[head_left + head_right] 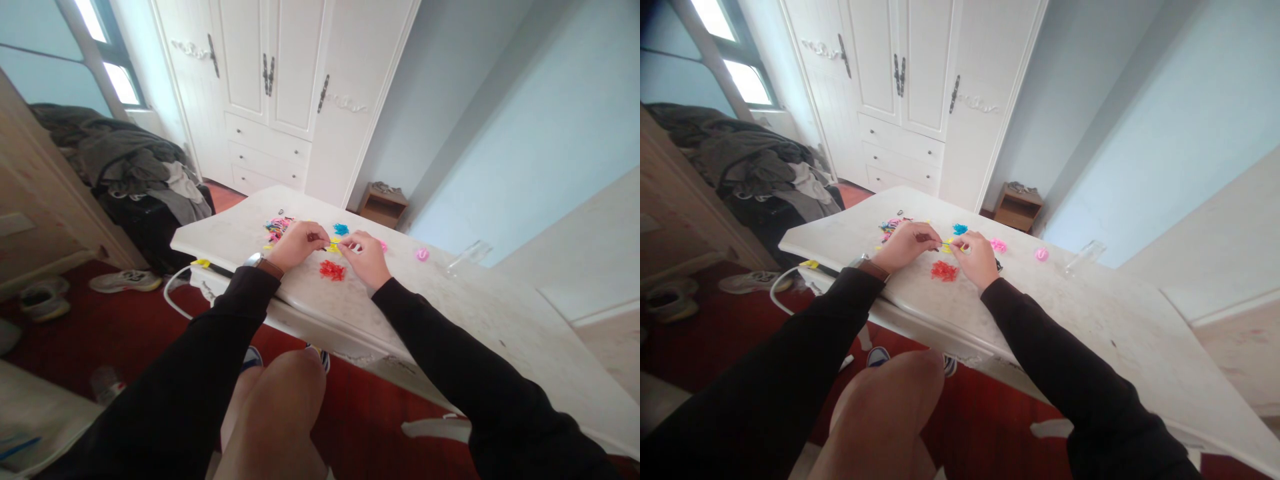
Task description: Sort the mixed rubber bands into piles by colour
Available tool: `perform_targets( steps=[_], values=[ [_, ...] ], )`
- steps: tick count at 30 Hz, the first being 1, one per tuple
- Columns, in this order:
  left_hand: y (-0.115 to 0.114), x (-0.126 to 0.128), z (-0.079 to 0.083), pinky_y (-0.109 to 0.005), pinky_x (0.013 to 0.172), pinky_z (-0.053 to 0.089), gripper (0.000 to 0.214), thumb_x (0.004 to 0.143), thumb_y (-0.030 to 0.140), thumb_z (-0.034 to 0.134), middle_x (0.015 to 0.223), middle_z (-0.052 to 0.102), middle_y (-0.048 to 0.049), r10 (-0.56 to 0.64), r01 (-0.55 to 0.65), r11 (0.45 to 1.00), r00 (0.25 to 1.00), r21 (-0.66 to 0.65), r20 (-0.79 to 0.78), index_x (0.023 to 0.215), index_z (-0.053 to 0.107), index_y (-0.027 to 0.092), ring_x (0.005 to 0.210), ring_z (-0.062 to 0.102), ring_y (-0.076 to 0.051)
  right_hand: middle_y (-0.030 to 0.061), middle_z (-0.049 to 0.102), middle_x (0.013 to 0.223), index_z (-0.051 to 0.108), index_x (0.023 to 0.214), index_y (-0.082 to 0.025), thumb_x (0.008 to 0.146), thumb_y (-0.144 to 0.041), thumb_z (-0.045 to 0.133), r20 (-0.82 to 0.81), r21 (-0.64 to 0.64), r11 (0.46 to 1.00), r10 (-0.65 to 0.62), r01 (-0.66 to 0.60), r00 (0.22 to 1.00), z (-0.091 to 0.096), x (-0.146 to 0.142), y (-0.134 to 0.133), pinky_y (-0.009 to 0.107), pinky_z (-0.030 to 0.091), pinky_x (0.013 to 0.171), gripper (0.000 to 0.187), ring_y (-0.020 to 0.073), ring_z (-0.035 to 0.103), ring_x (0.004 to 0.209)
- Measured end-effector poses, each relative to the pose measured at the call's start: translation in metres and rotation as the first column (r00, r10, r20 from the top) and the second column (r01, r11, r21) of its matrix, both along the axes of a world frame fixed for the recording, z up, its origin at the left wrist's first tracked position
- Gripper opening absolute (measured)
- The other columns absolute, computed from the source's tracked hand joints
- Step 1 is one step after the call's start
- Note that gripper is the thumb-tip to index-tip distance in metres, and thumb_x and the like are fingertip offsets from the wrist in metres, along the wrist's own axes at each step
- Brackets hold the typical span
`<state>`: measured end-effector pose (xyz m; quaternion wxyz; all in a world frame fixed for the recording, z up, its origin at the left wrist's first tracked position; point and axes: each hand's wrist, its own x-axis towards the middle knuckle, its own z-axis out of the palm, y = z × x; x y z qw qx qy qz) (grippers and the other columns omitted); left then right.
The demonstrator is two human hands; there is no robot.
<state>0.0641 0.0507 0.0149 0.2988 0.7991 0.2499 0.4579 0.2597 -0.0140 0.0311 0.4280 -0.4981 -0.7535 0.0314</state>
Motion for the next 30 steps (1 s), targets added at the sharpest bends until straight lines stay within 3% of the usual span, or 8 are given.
perform_targets(
  steps=[4, 10, 18, 30],
  values=[
    [-0.001, 0.000, 0.003, -0.027, 0.065, 0.050, 0.011, 0.079, 0.018, 0.066, 0.073, 0.071, -0.0041, 0.051, -0.051, 0.998, 0.998, 0.023, 0.035, 0.071, 0.072, 0.016, 0.066, 0.064, -0.015, 0.0016, 0.065, 0.075, 0.066, 0.070, -0.023, 0.083, -0.019, 0.066, -0.036, 0.052, 0.998, -0.024, 0.026, 0.999, 0.009, 0.007, 0.005, 0.035, 0.046, 0.074, 0.014, 0.0194, 0.058, 0.074],
    [-0.001, 0.004, 0.003, -0.028, 0.066, 0.049, 0.010, 0.077, 0.015, 0.066, 0.073, 0.068, -0.0032, 0.192, -0.197, 0.979, 0.978, 0.058, 0.084, 0.068, 0.069, 0.017, 0.066, 0.063, -0.015, 0.0011, 0.064, 0.075, 0.062, 0.070, -0.023, 0.080, -0.020, 0.064, -0.294, 0.164, 0.947, -0.222, 0.277, 0.930, 0.023, 0.031, 0.016, 0.034, 0.048, 0.074, 0.011, 0.0195, 0.059, 0.076],
    [-0.006, 0.004, 0.008, -0.028, 0.069, 0.050, 0.012, 0.085, 0.018, 0.064, 0.081, 0.072, -0.0053, 0.135, -0.133, 0.986, 0.991, 0.100, -0.007, 0.078, 0.074, 0.016, 0.071, 0.065, -0.015, 0.0023, 0.067, 0.076, 0.068, 0.072, -0.023, 0.084, -0.019, 0.065, -0.011, 0.115, 0.992, -0.046, 0.047, 0.999, 0.012, 0.008, 0.007, 0.037, 0.048, 0.077, 0.013, 0.0206, 0.059, 0.077],
    [-0.003, 0.007, 0.004, -0.026, 0.070, 0.052, 0.004, 0.084, 0.016, 0.070, 0.078, 0.073, -0.0031, 0.094, -0.096, 0.994, 0.994, 0.045, 0.049, 0.087, 0.072, 0.016, 0.069, 0.066, -0.014, 0.0025, 0.068, 0.078, 0.071, 0.076, -0.022, 0.087, -0.024, 0.066, -0.034, 0.117, 0.993, -0.014, 0.018, 0.999, 0.010, 0.008, 0.006, 0.035, 0.047, 0.071, 0.012, 0.0194, 0.059, 0.076]
  ],
)
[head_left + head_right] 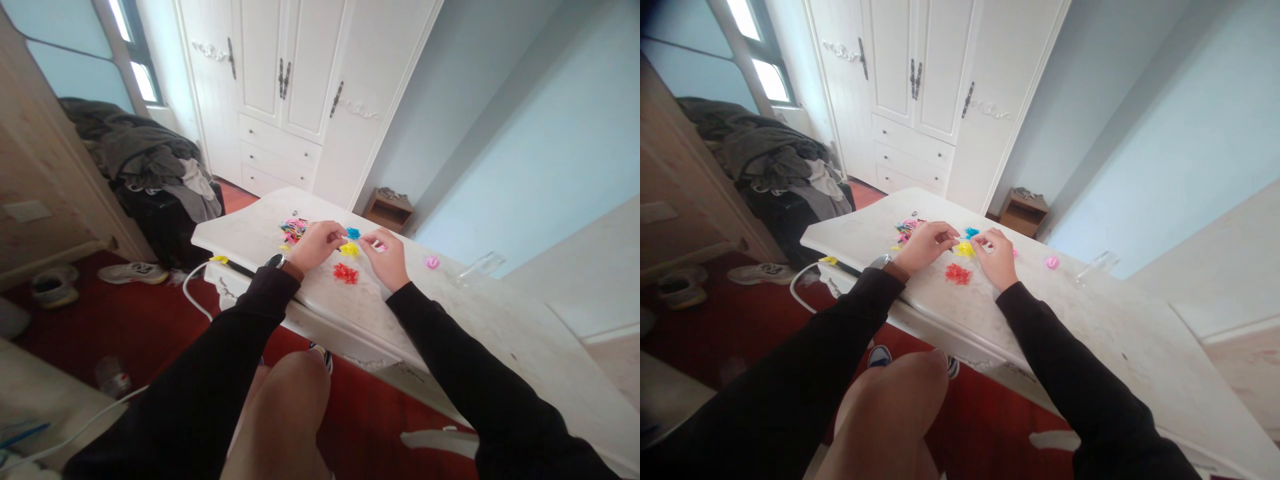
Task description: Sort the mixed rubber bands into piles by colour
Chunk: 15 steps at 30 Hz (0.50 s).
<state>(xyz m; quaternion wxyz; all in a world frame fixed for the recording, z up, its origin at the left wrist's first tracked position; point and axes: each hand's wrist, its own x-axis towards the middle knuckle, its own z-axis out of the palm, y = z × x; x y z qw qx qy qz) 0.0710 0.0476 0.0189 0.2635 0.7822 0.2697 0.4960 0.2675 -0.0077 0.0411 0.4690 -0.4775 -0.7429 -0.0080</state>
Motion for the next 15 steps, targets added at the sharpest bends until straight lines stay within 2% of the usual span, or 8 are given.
perform_targets(
  steps=[9, 15],
  values=[
    [-0.0013, -0.0002, 0.0011, -0.026, 0.069, 0.050, 0.006, 0.085, 0.016, 0.068, 0.075, 0.071, -0.0028, -0.022, 0.022, 1.000, 1.000, -0.002, 0.012, 0.089, 0.072, 0.016, 0.069, 0.065, -0.014, 0.0019, 0.068, 0.077, 0.072, 0.078, -0.022, 0.087, -0.024, 0.068, 0.010, -0.016, 1.000, 0.003, -0.003, 1.000, -0.0001, -0.0030, -0.0017, 0.035, 0.047, 0.072, 0.010, 0.0192, 0.059, 0.074],
    [-0.0013, -0.0023, 0.0013, -0.026, 0.066, 0.047, 0.010, 0.087, 0.018, 0.066, 0.076, 0.069, -0.0031, -0.008, 0.010, 0.997, 1.000, 0.083, -0.024, 0.079, 0.072, 0.016, 0.067, 0.061, -0.014, 0.0017, 0.068, 0.077, 0.073, 0.078, -0.022, 0.086, -0.023, 0.068, 0.015, -0.001, 1.000, 0.020, -0.020, 1.000, -0.0015, -0.0025, -0.0010, 0.035, 0.046, 0.072, 0.009, 0.0189, 0.060, 0.074]
  ],
)
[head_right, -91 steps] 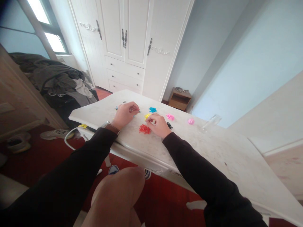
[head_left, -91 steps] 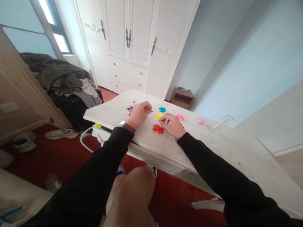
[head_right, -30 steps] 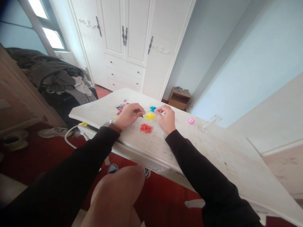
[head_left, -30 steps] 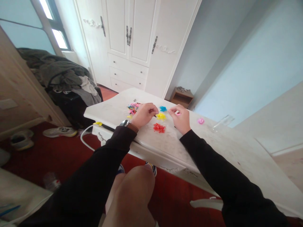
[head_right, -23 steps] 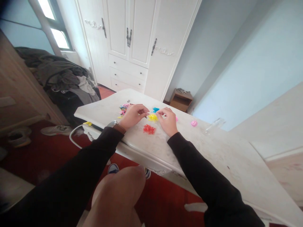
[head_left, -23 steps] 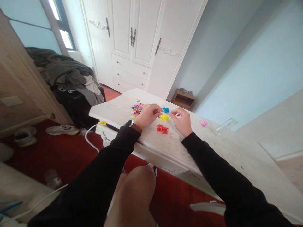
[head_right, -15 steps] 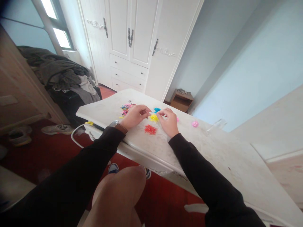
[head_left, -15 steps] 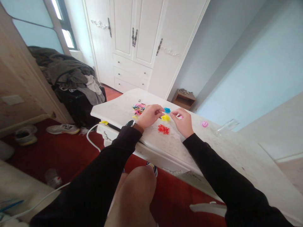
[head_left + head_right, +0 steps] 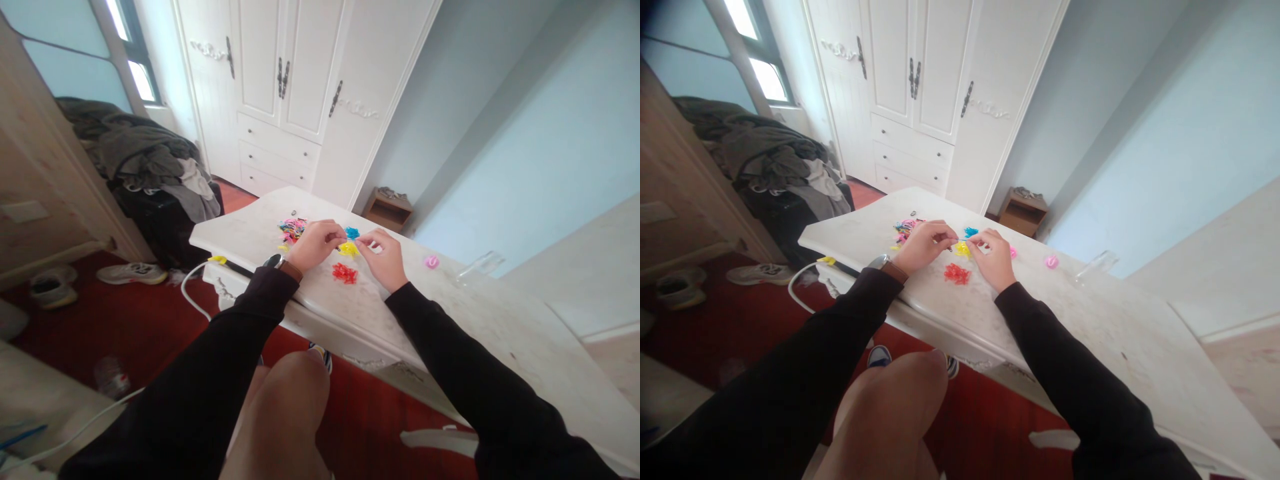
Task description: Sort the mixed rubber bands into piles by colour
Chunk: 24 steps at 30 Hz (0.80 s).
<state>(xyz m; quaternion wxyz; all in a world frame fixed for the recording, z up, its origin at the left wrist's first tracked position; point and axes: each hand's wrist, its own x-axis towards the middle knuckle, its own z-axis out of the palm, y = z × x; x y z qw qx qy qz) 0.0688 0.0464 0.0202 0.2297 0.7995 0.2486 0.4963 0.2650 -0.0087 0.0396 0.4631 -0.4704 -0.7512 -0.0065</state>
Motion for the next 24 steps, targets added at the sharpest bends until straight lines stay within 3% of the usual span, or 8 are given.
perform_targets(
  steps=[8, 18, 21, 24],
  values=[
    [0.002, 0.002, -0.002, -0.024, 0.067, 0.047, 0.004, 0.084, 0.017, 0.069, 0.077, 0.070, -0.0022, -0.012, 0.013, 1.000, 0.999, -0.022, 0.033, 0.085, 0.073, 0.016, 0.069, 0.063, -0.013, 0.0007, 0.067, 0.075, 0.073, 0.078, -0.021, 0.085, -0.021, 0.069, -0.009, 0.007, 1.000, -0.002, 0.002, 1.000, 0.000, 0.002, 0.001, 0.034, 0.046, 0.071, 0.009, 0.0178, 0.059, 0.072],
    [0.000, 0.000, -0.001, -0.025, 0.067, 0.046, 0.012, 0.083, 0.009, 0.062, 0.075, 0.066, -0.0015, -0.005, 0.003, 0.999, 0.999, 0.047, 0.035, 0.074, 0.067, 0.016, 0.068, 0.060, -0.013, 0.0010, 0.066, 0.075, 0.071, 0.075, -0.022, 0.086, -0.021, 0.066, 0.016, 0.008, 1.000, -0.010, 0.010, 1.000, 0.002, -0.001, 0.000, 0.034, 0.045, 0.072, 0.012, 0.0187, 0.059, 0.074],
    [0.002, -0.001, -0.004, -0.026, 0.065, 0.044, 0.017, 0.078, 0.003, 0.058, 0.073, 0.063, -0.0008, 0.057, -0.062, 0.996, 0.996, 0.070, 0.066, 0.070, 0.063, 0.016, 0.066, 0.059, -0.013, 0.0009, 0.066, 0.074, 0.067, 0.071, -0.022, 0.085, -0.020, 0.065, -0.031, 0.046, 0.994, -0.097, 0.098, 0.995, 0.010, 0.009, 0.002, 0.034, 0.045, 0.072, 0.014, 0.0184, 0.059, 0.073],
    [0.003, 0.000, -0.005, -0.026, 0.064, 0.044, 0.018, 0.078, 0.002, 0.056, 0.073, 0.062, -0.0010, 0.113, -0.123, 0.988, 0.987, 0.089, 0.113, 0.069, 0.062, 0.016, 0.064, 0.058, -0.013, 0.0009, 0.065, 0.075, 0.065, 0.070, -0.021, 0.083, -0.020, 0.064, -0.191, 0.126, 0.951, -0.254, 0.281, 0.948, 0.018, 0.022, 0.006, 0.033, 0.044, 0.070, 0.012, 0.0184, 0.059, 0.074]
  ],
)
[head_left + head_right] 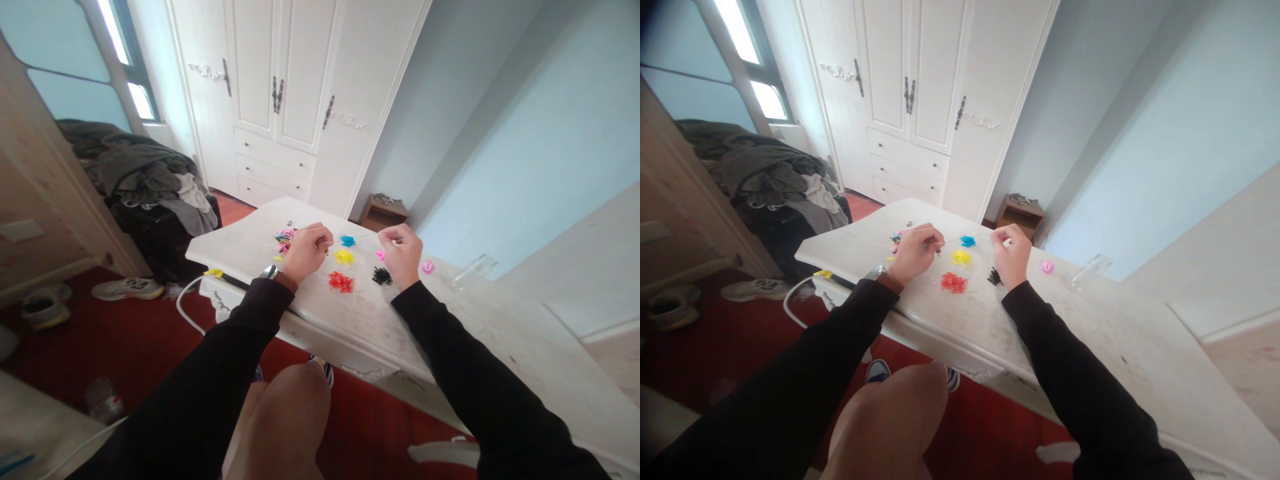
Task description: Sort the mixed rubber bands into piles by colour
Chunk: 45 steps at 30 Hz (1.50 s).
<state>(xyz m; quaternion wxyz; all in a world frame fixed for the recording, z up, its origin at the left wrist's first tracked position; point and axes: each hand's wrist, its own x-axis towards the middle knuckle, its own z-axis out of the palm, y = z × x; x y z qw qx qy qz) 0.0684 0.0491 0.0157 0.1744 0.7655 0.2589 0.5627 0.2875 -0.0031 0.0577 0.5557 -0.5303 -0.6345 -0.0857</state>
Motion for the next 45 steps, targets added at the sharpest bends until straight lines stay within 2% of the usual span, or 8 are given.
perform_targets(
  steps=[3, 9, 15, 22, 28, 35, 40, 45],
  values=[
    [-0.001, 0.001, 0.001, -0.026, 0.063, 0.044, 0.019, 0.079, 0.001, 0.056, 0.074, 0.063, -0.0012, -0.016, 0.016, 1.000, 1.000, -0.005, -0.004, 0.069, 0.063, 0.016, 0.063, 0.058, -0.012, 0.0012, 0.066, 0.076, 0.065, 0.072, -0.021, 0.083, -0.021, 0.064, -0.025, 0.009, 0.999, -0.043, 0.043, 0.999, 0.000, 0.002, -0.001, 0.033, 0.045, 0.071, 0.011, 0.0189, 0.060, 0.075],
    [-0.002, 0.002, 0.003, -0.026, 0.068, 0.048, 0.013, 0.085, 0.011, 0.062, 0.077, 0.069, -0.0023, -0.087, 0.081, 0.994, 0.992, -0.070, -0.087, 0.075, 0.070, 0.016, 0.068, 0.062, -0.013, 0.0020, 0.071, 0.077, 0.069, 0.071, -0.023, 0.088, -0.023, 0.065, 0.264, -0.096, 0.992, 0.106, -0.083, 0.959, -0.006, -0.019, -0.011, 0.039, 0.045, 0.083, 0.017, 0.0221, 0.062, 0.082],
    [0.001, 0.003, -0.001, -0.025, 0.071, 0.053, 0.012, 0.084, 0.014, 0.069, 0.079, 0.073, -0.0017, -0.087, 0.083, 0.984, 0.996, -0.159, -0.021, 0.094, 0.076, 0.017, 0.071, 0.067, -0.013, 0.0025, 0.073, 0.081, 0.072, 0.075, -0.024, 0.090, -0.025, 0.065, 0.276, -0.082, 0.995, 0.077, -0.057, 0.958, -0.006, -0.005, -0.008, 0.040, 0.044, 0.084, 0.017, 0.0230, 0.062, 0.083],
    [0.004, 0.003, -0.003, -0.025, 0.074, 0.055, 0.012, 0.082, 0.013, 0.071, 0.079, 0.075, -0.0019, -0.085, 0.078, 0.977, 0.996, -0.200, -0.026, 0.093, 0.075, 0.016, 0.073, 0.069, -0.013, 0.0031, 0.072, 0.081, 0.074, 0.079, -0.023, 0.088, -0.027, 0.065, 0.300, -0.122, 0.991, -0.021, 0.060, 0.954, -0.008, 0.013, 0.000, 0.039, 0.044, 0.083, 0.013, 0.0230, 0.061, 0.084],
    [0.006, 0.003, -0.004, -0.025, 0.072, 0.056, 0.010, 0.083, 0.012, 0.067, 0.077, 0.075, -0.0023, -0.113, 0.107, 0.961, 0.993, -0.256, -0.012, 0.088, 0.073, 0.016, 0.073, 0.070, -0.014, 0.0031, 0.073, 0.080, 0.073, 0.074, -0.023, 0.086, -0.028, 0.065, 0.423, -0.227, 0.963, -0.037, 0.146, 0.905, 0.009, 0.028, 0.015, 0.037, 0.044, 0.081, 0.016, 0.0217, 0.060, 0.079],
    [0.008, 0.004, -0.007, -0.026, 0.074, 0.055, 0.008, 0.080, 0.010, 0.070, 0.076, 0.074, -0.0018, -0.093, 0.084, 0.957, 0.995, -0.279, -0.020, 0.085, 0.073, 0.016, 0.072, 0.069, -0.014, 0.0047, 0.079, 0.089, 0.078, 0.082, -0.022, 0.087, -0.029, 0.068, 0.558, -0.402, 0.871, -0.012, 0.283, 0.830, 0.032, 0.014, 0.054, 0.035, 0.042, 0.080, 0.013, 0.0219, 0.066, 0.085],
    [0.009, 0.004, -0.007, -0.025, 0.074, 0.055, 0.008, 0.079, 0.008, 0.072, 0.077, 0.075, -0.0024, -0.100, 0.090, 0.951, 0.995, -0.295, -0.022, 0.084, 0.073, 0.015, 0.073, 0.069, -0.014, 0.0091, 0.079, 0.096, 0.079, 0.083, -0.021, 0.089, -0.030, 0.066, 0.673, -0.441, 0.810, 0.014, 0.386, 0.739, 0.027, -0.001, 0.078, 0.038, 0.040, 0.088, 0.017, 0.0246, 0.066, 0.097],
    [0.008, 0.004, -0.007, -0.025, 0.074, 0.055, 0.006, 0.080, 0.010, 0.073, 0.075, 0.074, -0.0013, -0.075, 0.064, 0.957, 0.997, -0.284, -0.028, 0.082, 0.072, 0.015, 0.072, 0.068, -0.014, 0.0113, 0.079, 0.092, 0.079, 0.081, -0.020, 0.090, -0.035, 0.066, 0.721, -0.469, 0.767, 0.046, 0.438, 0.691, 0.020, -0.002, 0.082, 0.040, 0.039, 0.089, 0.021, 0.0258, 0.066, 0.096]
  ],
)
